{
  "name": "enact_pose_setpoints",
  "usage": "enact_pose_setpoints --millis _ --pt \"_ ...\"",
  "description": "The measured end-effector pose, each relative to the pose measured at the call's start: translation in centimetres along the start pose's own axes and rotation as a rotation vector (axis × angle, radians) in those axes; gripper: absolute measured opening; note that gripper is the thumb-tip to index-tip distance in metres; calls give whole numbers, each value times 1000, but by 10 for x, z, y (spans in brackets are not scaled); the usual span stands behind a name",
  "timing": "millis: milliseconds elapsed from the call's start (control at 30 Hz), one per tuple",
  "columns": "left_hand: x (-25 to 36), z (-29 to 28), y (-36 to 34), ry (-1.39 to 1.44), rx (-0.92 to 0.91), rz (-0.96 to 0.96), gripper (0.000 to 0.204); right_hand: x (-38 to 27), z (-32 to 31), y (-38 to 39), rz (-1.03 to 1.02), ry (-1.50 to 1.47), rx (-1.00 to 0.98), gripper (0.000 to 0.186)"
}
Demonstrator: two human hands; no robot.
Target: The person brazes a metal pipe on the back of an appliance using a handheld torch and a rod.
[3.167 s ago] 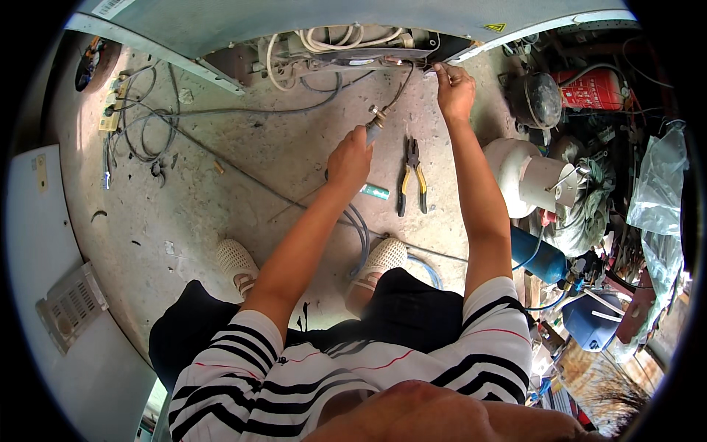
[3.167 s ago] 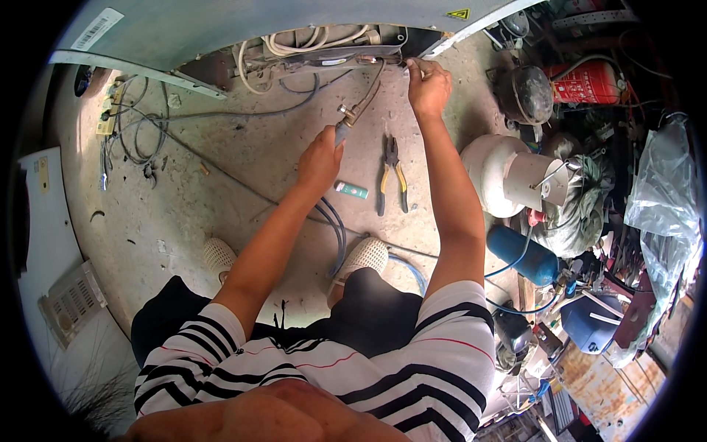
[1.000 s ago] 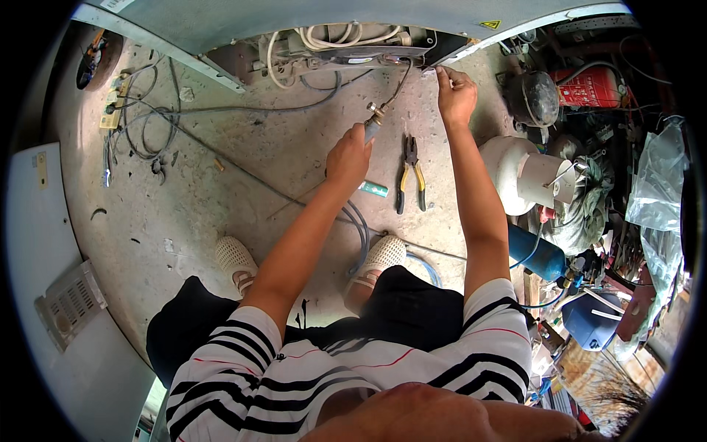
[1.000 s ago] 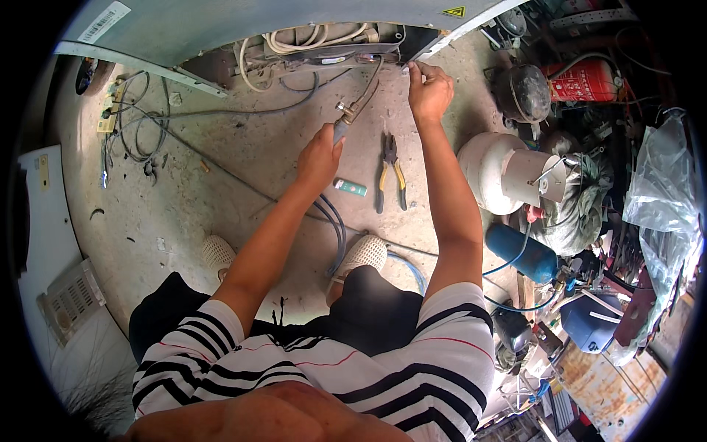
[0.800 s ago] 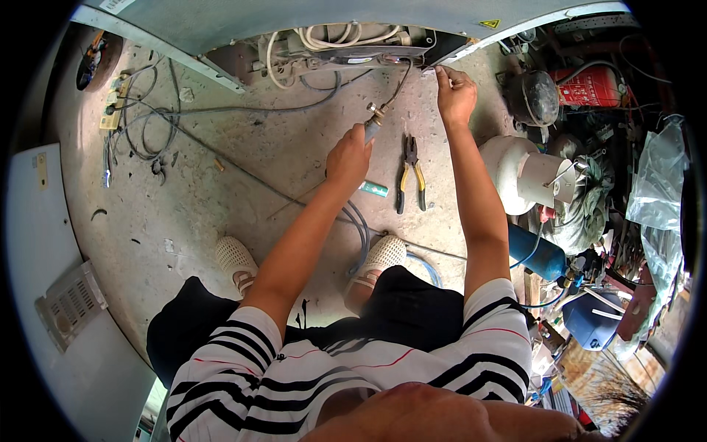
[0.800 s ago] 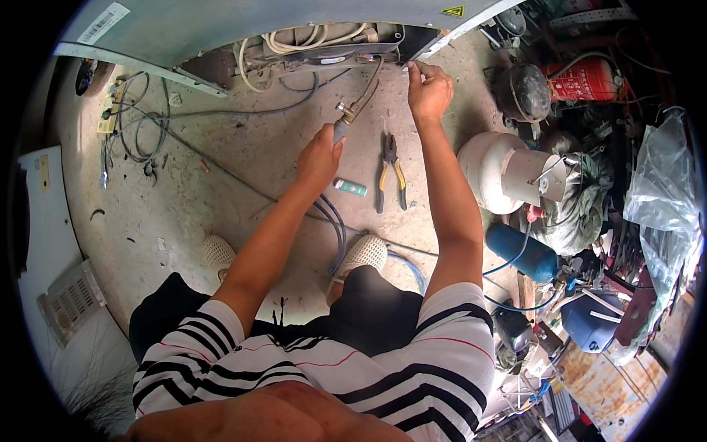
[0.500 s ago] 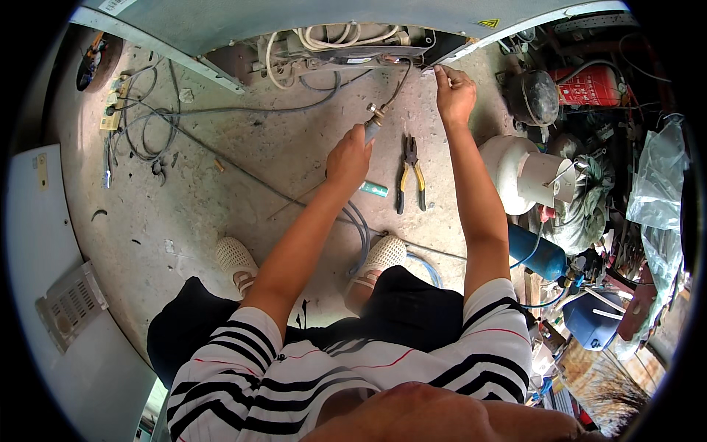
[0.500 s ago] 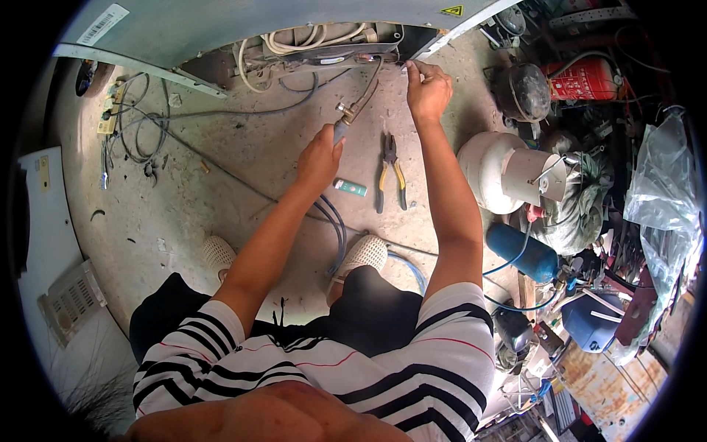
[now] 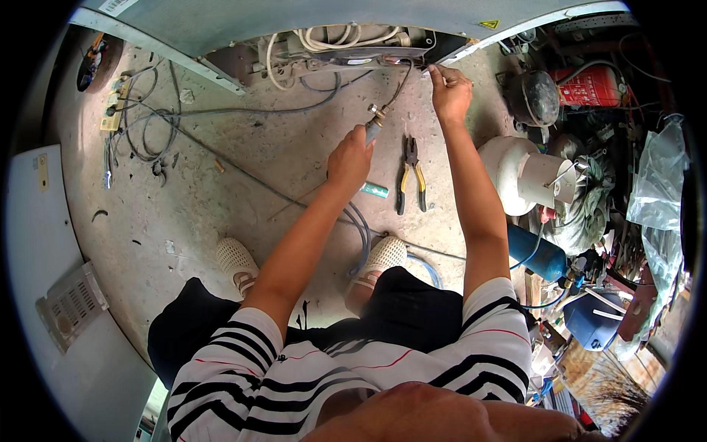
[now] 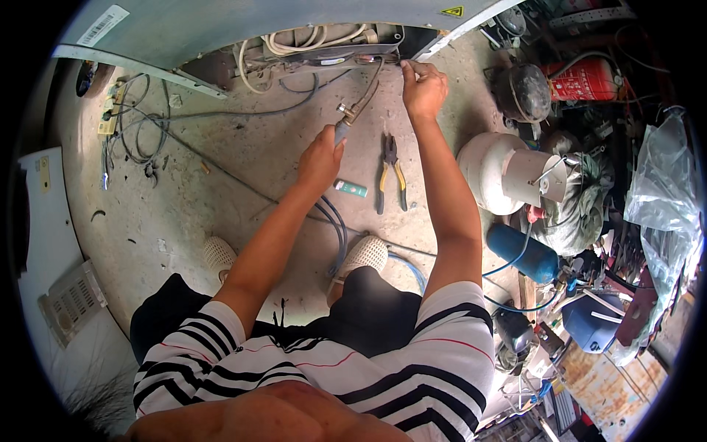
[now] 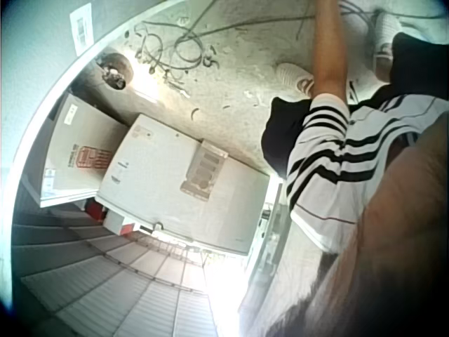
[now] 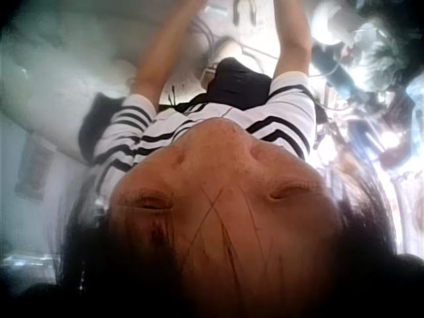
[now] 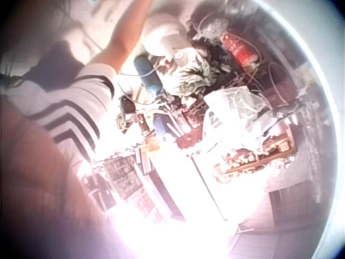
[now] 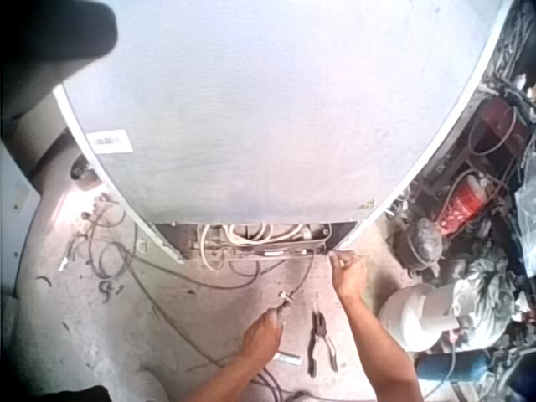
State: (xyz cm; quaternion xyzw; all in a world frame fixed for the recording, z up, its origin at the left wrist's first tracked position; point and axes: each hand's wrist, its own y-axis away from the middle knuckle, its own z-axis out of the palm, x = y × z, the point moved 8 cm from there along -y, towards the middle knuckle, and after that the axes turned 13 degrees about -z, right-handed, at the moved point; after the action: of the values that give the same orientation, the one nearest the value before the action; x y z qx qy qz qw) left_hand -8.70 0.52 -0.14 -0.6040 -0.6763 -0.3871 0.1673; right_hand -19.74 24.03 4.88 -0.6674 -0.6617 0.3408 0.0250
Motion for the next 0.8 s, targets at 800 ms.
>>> enact_pose_setpoints --millis 800 --pt "2 -3 1 14 0 7 27 -3 11 -2 28 21 -35 19"
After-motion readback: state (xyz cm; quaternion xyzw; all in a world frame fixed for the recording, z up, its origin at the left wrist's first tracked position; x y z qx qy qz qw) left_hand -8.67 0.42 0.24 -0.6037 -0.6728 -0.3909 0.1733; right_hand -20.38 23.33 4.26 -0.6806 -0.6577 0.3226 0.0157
